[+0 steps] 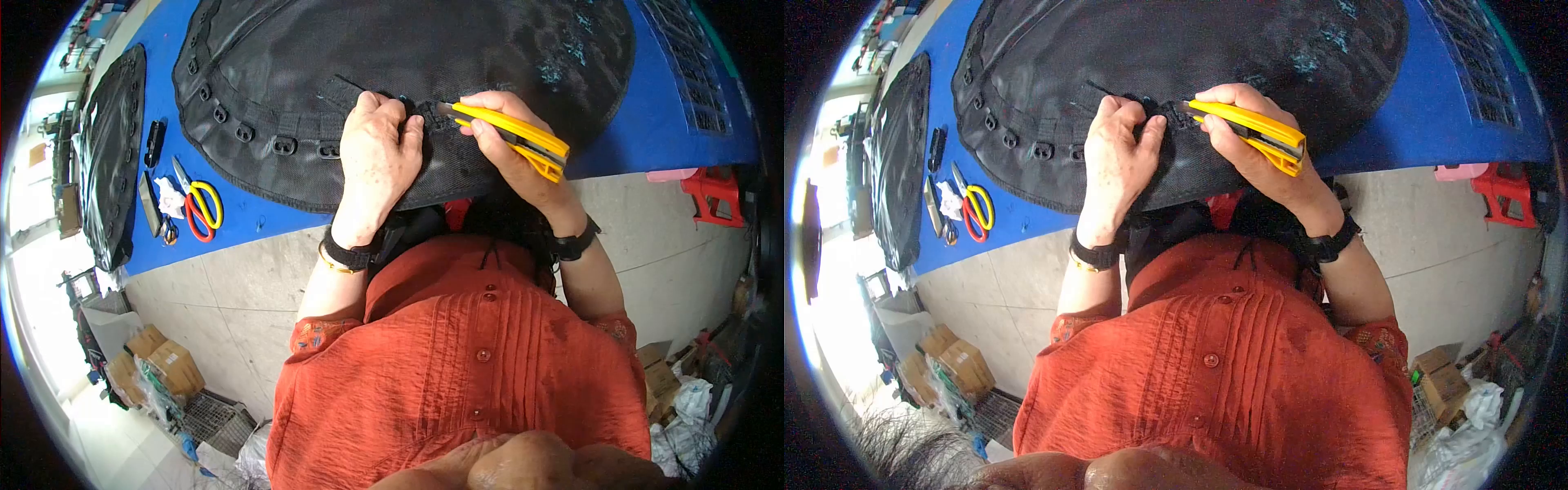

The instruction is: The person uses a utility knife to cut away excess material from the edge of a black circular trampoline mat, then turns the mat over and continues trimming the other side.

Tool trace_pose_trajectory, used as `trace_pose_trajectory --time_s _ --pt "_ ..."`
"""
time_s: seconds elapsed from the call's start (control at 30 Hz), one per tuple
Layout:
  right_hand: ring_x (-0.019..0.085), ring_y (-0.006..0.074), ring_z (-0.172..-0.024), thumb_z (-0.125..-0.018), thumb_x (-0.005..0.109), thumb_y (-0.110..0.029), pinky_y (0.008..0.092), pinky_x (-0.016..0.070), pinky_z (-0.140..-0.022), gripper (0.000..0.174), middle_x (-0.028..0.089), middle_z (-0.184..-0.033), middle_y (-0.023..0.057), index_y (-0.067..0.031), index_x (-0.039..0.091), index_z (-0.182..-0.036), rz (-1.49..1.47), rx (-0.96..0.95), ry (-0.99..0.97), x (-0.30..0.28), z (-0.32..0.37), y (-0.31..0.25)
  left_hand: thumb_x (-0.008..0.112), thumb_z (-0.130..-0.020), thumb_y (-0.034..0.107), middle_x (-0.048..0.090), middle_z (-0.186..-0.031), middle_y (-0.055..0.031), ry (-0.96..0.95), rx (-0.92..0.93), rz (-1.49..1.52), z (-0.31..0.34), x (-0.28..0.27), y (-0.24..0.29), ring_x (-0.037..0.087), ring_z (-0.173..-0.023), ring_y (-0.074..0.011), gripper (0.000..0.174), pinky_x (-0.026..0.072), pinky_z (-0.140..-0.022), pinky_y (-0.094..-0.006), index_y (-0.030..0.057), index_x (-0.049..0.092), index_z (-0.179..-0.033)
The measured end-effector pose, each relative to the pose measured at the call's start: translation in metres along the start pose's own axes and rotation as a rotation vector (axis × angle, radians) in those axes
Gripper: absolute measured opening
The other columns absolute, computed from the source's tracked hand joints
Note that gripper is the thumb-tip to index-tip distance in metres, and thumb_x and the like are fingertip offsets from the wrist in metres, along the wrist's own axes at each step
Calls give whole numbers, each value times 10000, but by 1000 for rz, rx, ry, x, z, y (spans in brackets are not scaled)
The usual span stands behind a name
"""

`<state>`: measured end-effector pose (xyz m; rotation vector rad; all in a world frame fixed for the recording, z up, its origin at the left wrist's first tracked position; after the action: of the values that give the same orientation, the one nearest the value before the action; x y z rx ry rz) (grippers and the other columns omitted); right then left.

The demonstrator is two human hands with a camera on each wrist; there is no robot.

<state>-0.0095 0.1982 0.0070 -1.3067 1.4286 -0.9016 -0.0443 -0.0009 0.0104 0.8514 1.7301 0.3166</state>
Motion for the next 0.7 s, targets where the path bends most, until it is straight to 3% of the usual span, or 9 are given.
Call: trace_pose_trajectory --time_s 0.3,0.6,0.7 --pt "739 273 -1016 -993 705 -194 374 557 -904 266 764 -1142 105 -68 699 -1227 141 -10 -24 0 -1 9 802 -905 145 666 -993 -185 -15 2 -45 1 -1 1 682 -909 -386 194 548 -820 -453 -16 693 -901" --pt "728 283 -999 -992 703 -188 384 550 -908 248 748 -1102 104 -70 695 -1209 215 -102 -58 -6 3 3 798 -902 150 650 -971 -192 -18 0 -40 1 -1 -2 670 -899 -395 213 539 -815 -466 -21 674 -878" --pt "723 290 -1005 -987 703 -193 388 549 -905 241 746 -1108 99 -79 699 -1200 137 4 -80 -8 6 6 797 -904 158 647 -965 -194 -20 -9 -52 1 0 -2 669 -901 -399 225 539 -816 -469 -21 667 -864"
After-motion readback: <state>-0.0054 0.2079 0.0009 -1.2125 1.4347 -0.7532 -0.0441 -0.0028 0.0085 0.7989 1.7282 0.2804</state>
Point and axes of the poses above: each hand's wrist, its own z-axis away from the middle knuckle, its own x-axis out of the palm, y = z × x, the point moved 5 cm from there along -z, towards the middle knuckle
